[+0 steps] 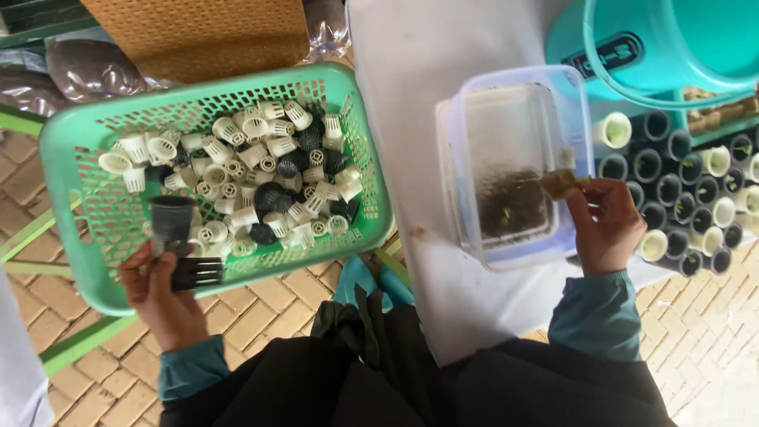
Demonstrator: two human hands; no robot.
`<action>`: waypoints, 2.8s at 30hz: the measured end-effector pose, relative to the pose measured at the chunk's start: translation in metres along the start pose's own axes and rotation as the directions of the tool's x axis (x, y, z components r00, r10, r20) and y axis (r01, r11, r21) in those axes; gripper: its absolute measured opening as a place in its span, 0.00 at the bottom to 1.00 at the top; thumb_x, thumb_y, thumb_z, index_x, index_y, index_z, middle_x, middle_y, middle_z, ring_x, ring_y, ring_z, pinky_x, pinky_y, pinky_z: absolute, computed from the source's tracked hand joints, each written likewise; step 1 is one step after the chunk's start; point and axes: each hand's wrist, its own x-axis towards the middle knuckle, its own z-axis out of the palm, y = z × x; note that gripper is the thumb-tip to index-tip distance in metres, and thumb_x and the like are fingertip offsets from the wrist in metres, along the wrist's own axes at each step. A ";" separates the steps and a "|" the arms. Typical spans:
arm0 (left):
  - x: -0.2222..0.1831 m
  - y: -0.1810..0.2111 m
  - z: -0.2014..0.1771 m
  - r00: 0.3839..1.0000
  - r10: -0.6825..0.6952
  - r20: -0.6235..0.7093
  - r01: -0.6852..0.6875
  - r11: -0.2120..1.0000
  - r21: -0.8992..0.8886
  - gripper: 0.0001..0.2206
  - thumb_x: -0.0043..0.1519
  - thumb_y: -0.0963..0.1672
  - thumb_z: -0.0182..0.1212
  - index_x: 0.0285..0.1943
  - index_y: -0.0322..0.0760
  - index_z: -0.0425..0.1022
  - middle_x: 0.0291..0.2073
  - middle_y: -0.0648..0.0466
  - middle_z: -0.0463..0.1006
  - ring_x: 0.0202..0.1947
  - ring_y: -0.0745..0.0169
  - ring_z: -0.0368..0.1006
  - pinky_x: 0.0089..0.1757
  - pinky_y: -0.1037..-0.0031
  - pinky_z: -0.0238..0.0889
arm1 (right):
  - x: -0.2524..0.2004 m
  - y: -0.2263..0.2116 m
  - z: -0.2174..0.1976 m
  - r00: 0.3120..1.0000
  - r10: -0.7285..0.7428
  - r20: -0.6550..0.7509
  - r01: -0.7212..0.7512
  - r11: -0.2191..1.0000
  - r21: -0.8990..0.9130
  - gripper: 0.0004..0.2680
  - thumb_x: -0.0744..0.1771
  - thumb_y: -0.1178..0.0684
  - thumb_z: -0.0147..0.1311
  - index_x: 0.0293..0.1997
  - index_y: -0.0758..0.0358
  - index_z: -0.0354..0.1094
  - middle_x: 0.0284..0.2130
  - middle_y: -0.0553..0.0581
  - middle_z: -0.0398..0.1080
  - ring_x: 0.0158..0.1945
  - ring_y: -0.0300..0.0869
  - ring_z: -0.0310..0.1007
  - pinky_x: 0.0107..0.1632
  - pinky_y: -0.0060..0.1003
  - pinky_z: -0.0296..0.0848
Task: Transplanting small seedlings into hydroponic net pots using rockwool and water.
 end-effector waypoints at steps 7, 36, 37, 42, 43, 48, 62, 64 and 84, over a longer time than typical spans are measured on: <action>-0.154 0.048 0.089 0.973 -0.177 0.146 0.215 0.924 -0.315 0.11 0.65 0.38 0.60 0.55 0.40 0.72 0.54 0.50 0.78 0.48 0.47 0.80 0.45 0.67 0.76 | -0.011 0.001 -0.057 0.994 0.076 0.081 -0.108 0.814 0.571 0.06 0.72 0.63 0.59 0.53 0.68 0.66 0.44 0.56 0.74 0.44 0.38 0.78 0.48 0.33 0.80; -0.433 -0.049 0.346 0.669 -0.111 0.735 0.115 0.992 0.045 0.19 0.60 0.31 0.62 0.60 0.33 0.75 0.62 0.50 0.77 0.63 0.61 0.72 0.62 0.71 0.66 | -0.049 0.066 -0.222 0.871 -0.276 0.405 0.207 0.956 0.206 0.07 0.60 0.57 0.68 0.38 0.58 0.77 0.43 0.49 0.75 0.40 0.40 0.77 0.36 0.35 0.74; -0.431 -0.050 0.346 0.663 -0.115 0.740 0.117 0.992 0.049 0.19 0.60 0.31 0.62 0.60 0.33 0.75 0.62 0.50 0.77 0.63 0.61 0.72 0.62 0.71 0.66 | -0.049 0.071 -0.222 0.875 -0.270 0.402 0.201 0.958 0.204 0.07 0.60 0.57 0.68 0.38 0.58 0.77 0.43 0.49 0.75 0.40 0.40 0.77 0.36 0.35 0.74; -0.420 -0.050 0.341 0.591 -0.178 0.787 0.114 0.984 0.137 0.18 0.59 0.31 0.63 0.57 0.33 0.77 0.61 0.48 0.77 0.60 0.62 0.73 0.57 0.73 0.70 | -0.055 0.078 -0.211 0.847 -0.353 0.398 0.265 0.929 0.260 0.07 0.58 0.59 0.67 0.35 0.56 0.80 0.51 0.48 0.76 0.53 0.46 0.75 0.51 0.41 0.75; -0.417 -0.048 0.340 0.584 -0.182 0.791 0.116 0.983 0.140 0.18 0.59 0.31 0.63 0.57 0.33 0.77 0.61 0.48 0.77 0.60 0.62 0.73 0.57 0.73 0.70 | -0.057 0.079 -0.206 0.851 -0.346 0.395 0.259 0.931 0.257 0.07 0.58 0.59 0.67 0.35 0.56 0.80 0.51 0.48 0.76 0.53 0.46 0.75 0.51 0.41 0.75; -0.402 -0.042 0.331 0.539 -0.292 0.790 0.201 0.955 0.217 0.18 0.58 0.31 0.62 0.56 0.33 0.77 0.60 0.48 0.77 0.58 0.62 0.74 0.54 0.72 0.72 | -0.064 0.072 -0.188 0.881 -0.364 0.303 0.282 0.917 0.282 0.07 0.59 0.60 0.67 0.36 0.56 0.79 0.53 0.47 0.76 0.61 0.50 0.72 0.58 0.41 0.74; -0.377 -0.034 0.331 0.496 -0.353 0.793 0.261 0.932 0.252 0.18 0.58 0.31 0.61 0.56 0.33 0.77 0.60 0.49 0.77 0.55 0.65 0.74 0.51 0.74 0.72 | -0.069 0.059 -0.165 0.895 -0.299 0.331 0.251 0.951 0.182 0.04 0.59 0.60 0.67 0.32 0.59 0.77 0.55 0.46 0.75 0.65 0.50 0.69 0.61 0.44 0.72; -0.377 -0.031 0.331 0.502 -0.372 0.781 0.278 0.924 0.262 0.18 0.58 0.31 0.61 0.56 0.33 0.77 0.60 0.49 0.77 0.54 0.66 0.74 0.51 0.74 0.72 | -0.072 0.060 -0.161 0.906 -0.268 0.328 0.194 0.951 0.240 0.05 0.59 0.60 0.67 0.32 0.60 0.78 0.55 0.45 0.75 0.66 0.50 0.69 0.62 0.43 0.72; -0.333 -0.050 0.334 0.590 -0.300 0.750 0.300 0.943 0.141 0.20 0.58 0.31 0.60 0.60 0.31 0.74 0.62 0.46 0.76 0.61 0.60 0.72 0.58 0.71 0.67 | -0.024 0.016 -0.162 0.817 -0.295 0.496 0.018 0.872 0.488 0.14 0.60 0.53 0.71 0.46 0.64 0.72 0.59 0.64 0.68 0.56 0.48 0.76 0.54 0.39 0.78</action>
